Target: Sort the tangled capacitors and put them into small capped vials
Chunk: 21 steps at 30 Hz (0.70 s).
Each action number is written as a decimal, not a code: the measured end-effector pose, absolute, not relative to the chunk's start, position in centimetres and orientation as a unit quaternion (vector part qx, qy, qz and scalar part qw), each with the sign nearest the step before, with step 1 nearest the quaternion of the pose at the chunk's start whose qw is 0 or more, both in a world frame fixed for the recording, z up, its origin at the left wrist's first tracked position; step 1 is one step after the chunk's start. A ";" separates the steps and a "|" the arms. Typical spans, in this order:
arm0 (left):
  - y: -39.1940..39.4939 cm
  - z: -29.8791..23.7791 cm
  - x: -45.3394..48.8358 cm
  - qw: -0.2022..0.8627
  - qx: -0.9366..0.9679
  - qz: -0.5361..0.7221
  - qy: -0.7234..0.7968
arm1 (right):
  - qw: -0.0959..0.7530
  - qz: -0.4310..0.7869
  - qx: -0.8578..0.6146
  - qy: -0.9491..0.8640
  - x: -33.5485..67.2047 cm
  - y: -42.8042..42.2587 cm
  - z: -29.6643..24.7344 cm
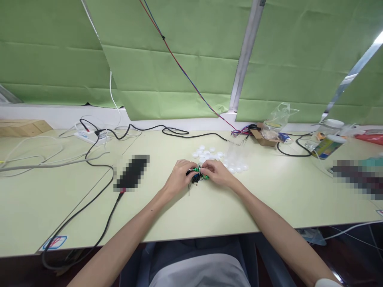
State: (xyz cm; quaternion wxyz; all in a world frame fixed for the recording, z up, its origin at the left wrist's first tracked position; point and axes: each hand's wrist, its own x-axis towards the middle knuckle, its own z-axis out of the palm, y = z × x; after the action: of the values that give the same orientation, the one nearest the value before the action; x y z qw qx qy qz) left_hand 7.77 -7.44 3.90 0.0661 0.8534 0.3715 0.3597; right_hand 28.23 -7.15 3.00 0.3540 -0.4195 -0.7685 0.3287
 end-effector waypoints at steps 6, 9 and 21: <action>-7.4 3.8 7.8 0.065 0.857 0.358 0.364 | 0.345 0.296 -0.406 -0.792 28.2 -6.9 3.0; -7.4 3.9 7.8 0.065 0.856 0.358 0.367 | 0.351 0.318 -0.416 -0.777 28.2 -6.9 3.0; -7.4 3.9 7.7 0.067 0.855 0.359 0.369 | 0.364 0.347 -0.401 -0.766 28.3 -7.1 2.9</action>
State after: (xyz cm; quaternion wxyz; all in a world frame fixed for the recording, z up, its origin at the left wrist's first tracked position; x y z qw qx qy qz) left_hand 7.75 -7.39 3.92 0.0672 0.8547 0.3685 0.3593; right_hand 28.33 -7.07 2.91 0.3644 -0.4007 -0.7659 0.3466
